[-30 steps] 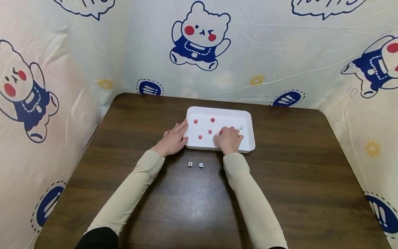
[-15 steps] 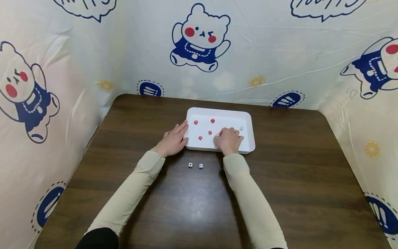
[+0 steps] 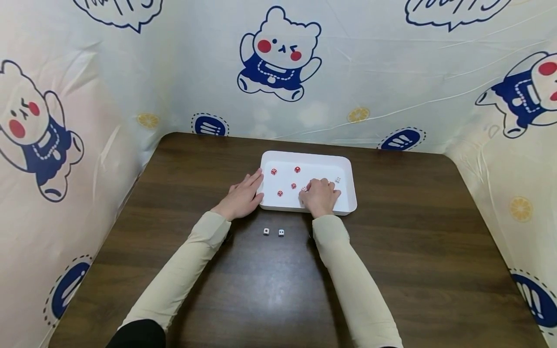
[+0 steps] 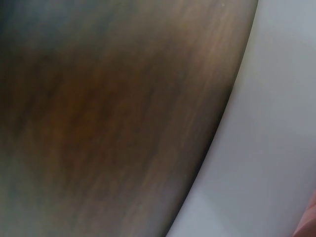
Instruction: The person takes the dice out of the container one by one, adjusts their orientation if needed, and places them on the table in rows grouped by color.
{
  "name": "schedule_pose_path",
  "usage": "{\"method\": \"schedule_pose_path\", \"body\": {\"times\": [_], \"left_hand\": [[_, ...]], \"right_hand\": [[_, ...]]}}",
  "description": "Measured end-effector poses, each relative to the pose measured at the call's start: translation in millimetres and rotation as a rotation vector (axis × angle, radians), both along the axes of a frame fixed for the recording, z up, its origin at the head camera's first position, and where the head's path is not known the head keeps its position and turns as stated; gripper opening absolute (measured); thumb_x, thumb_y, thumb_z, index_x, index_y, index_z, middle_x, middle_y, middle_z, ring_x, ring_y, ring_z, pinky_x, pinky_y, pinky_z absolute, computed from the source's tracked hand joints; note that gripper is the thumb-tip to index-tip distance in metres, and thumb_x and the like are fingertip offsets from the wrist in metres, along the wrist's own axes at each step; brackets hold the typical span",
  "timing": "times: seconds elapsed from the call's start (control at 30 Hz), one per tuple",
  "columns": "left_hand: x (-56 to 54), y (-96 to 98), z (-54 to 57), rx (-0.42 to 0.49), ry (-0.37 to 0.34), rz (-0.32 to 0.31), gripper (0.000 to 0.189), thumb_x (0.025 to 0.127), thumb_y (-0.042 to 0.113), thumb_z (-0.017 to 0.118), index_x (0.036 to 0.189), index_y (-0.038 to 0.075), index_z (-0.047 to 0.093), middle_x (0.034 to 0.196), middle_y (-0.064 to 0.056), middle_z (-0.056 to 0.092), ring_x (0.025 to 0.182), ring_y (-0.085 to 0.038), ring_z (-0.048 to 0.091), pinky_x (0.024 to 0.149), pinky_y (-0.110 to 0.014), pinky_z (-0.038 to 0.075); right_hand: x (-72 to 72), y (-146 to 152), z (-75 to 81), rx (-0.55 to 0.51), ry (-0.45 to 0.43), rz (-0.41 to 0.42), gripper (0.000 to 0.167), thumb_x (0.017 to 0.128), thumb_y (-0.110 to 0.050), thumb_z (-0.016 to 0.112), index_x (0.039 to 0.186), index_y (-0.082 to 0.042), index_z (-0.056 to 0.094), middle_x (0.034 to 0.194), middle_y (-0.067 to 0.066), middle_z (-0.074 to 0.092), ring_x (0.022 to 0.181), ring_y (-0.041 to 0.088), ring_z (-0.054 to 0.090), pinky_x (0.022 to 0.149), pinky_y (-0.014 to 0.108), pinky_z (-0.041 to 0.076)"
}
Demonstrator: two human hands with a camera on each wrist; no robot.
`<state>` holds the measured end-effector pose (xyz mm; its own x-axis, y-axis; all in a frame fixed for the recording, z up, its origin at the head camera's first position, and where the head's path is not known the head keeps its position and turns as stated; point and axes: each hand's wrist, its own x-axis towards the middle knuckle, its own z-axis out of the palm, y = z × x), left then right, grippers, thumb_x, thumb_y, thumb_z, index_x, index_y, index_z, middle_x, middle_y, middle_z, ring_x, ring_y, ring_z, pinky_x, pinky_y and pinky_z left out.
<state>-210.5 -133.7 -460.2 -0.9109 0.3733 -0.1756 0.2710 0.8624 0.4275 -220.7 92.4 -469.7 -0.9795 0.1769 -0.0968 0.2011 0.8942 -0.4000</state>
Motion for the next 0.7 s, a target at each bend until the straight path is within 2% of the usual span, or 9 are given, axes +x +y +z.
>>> {"method": "schedule_pose_path", "body": {"times": [0.7], "left_hand": [[0.6,-0.9,-1.3,-0.001,0.009,-0.008,0.063,0.102,0.035,0.041,0.155,0.012,0.017,0.164,0.003,0.004,0.15,-0.035,0.013,0.112,-0.063,0.019]], "right_hand": [[2.5,1.1,4.6,-0.004,0.012,-0.005,0.013,0.083,-0.024,0.066,0.085,-0.011,0.063,0.095,0.01,0.053,0.102,0.032,0.044,0.092,0.052,0.031]]}}
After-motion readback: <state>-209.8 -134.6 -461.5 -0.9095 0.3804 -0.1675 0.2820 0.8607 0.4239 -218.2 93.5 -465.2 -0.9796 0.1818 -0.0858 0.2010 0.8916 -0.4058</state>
